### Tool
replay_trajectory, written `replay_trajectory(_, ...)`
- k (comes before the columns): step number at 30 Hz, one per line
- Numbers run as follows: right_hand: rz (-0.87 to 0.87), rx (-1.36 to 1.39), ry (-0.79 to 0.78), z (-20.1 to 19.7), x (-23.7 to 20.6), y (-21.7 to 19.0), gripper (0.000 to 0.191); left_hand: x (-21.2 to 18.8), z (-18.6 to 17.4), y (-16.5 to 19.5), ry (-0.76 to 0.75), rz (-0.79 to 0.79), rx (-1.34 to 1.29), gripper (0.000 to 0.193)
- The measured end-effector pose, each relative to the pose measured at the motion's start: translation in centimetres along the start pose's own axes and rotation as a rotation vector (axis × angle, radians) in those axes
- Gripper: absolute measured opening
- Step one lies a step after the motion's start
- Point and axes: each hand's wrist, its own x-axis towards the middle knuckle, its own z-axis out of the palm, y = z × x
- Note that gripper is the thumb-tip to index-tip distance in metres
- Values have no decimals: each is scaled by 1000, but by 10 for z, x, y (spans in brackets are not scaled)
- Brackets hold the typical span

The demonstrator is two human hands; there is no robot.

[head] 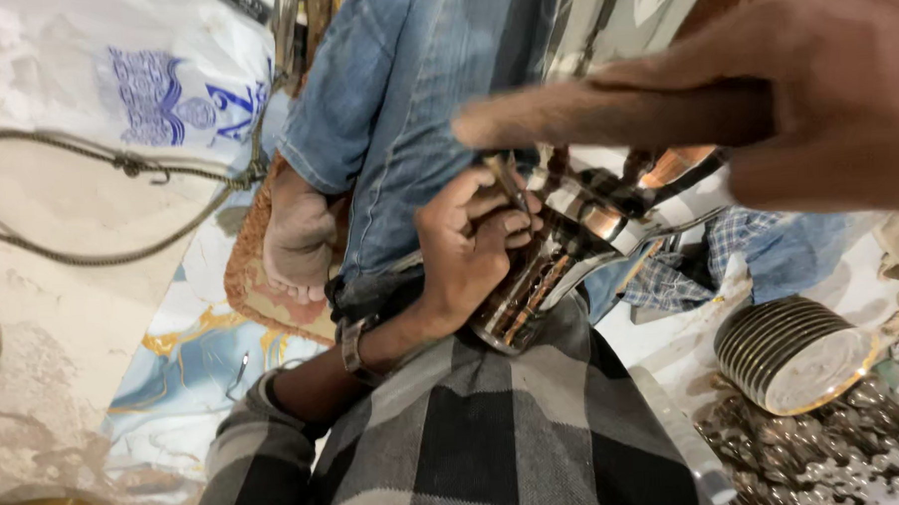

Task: The person sits on the floor holding a brass vessel between the legs and repeatedly strikes its surface with a wooden mallet, rotating the vessel with the other hand to work different areas of the metal. The hammering and repositioning continue throughout the clip.

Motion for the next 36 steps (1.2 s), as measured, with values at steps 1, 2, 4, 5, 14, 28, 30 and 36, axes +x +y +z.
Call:
replay_trajectory(1, 4, 55, -5, -2, 1, -2, 78, 0, 1, 0, 9, -1, -19, 29)
replay_trajectory(2, -184, 304, 256, 1, 3, -3, 72, -2, 2, -1, 27, -10, -41, 27)
replay_trajectory(4, -213, 339, 296, 9, 7, 1, 68, -5, 4, -3, 54, -24, -69, 25)
replay_trajectory(5, -55, 119, 88, 11, 7, 8, 69, -5, 5, -4, 55, -17, -71, 27)
replay_trajectory(14, 49, 148, 108, 36, -19, 34, 80, 4, -5, -10, -94, 45, -198, 33)
replay_trajectory(28, -221, 1118, 955, 256, -76, 36, 70, 81, -13, -8, -1104, 702, 497, 102)
replay_trajectory(30, -198, 956, 1109, 277, -78, 27, 68, 88, -6, 0, -1185, 778, 482, 102)
replay_trajectory(36, -63, 453, 1304, 323, -89, 2, 65, 100, 10, 24, -1495, 389, 485, 107)
